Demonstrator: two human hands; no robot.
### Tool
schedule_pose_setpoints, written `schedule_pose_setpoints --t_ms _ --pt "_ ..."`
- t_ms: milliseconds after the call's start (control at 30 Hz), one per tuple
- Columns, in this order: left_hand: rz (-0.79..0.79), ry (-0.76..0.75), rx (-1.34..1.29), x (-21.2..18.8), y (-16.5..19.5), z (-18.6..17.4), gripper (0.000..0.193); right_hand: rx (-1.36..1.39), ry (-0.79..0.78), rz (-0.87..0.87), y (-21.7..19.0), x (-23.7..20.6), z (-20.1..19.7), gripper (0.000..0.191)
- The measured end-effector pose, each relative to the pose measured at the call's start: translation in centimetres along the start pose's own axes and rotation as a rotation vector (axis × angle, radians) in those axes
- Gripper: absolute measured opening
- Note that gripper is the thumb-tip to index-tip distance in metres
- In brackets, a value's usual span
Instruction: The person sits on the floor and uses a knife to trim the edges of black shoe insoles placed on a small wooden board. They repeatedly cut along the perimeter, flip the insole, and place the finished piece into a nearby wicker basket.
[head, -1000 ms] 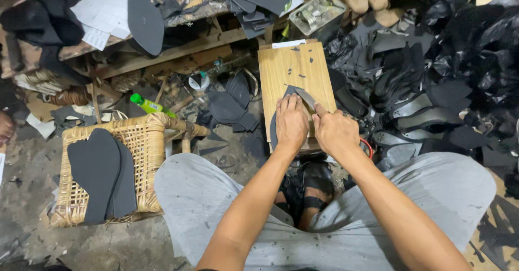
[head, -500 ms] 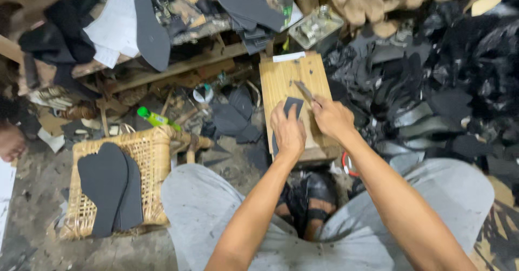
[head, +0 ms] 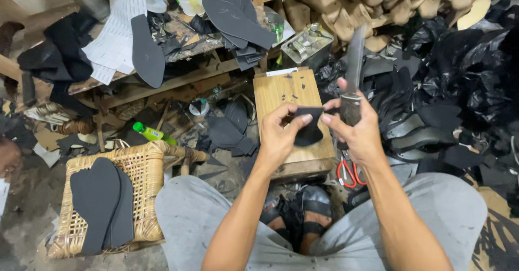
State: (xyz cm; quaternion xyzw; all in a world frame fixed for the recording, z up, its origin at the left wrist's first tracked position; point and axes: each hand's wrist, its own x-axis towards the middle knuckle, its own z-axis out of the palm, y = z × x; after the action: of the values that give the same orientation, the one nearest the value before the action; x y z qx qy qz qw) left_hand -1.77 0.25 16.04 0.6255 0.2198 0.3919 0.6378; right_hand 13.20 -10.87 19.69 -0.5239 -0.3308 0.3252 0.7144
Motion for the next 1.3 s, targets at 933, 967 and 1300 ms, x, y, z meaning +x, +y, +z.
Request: schedule_pose_setpoints --t_ms 933,967,1300 --pt "0.205 0.168 0.487 1.0 -1.0 0.0 0.032 -0.013 0.060 0.076 1.9 0.1 -1.0 0.060" --pt "0.203 0.218 0.568 1.4 -2.3 -0.2 0.039 -0.029 0.064 0.137 3.2 0.9 -1.3 0.055" --pt "0.174 0.222 1.010 -1.6 -10.9 0.4 0.027 -1.362 -0.108 0.032 9.4 -0.3 -0.1 0.048"
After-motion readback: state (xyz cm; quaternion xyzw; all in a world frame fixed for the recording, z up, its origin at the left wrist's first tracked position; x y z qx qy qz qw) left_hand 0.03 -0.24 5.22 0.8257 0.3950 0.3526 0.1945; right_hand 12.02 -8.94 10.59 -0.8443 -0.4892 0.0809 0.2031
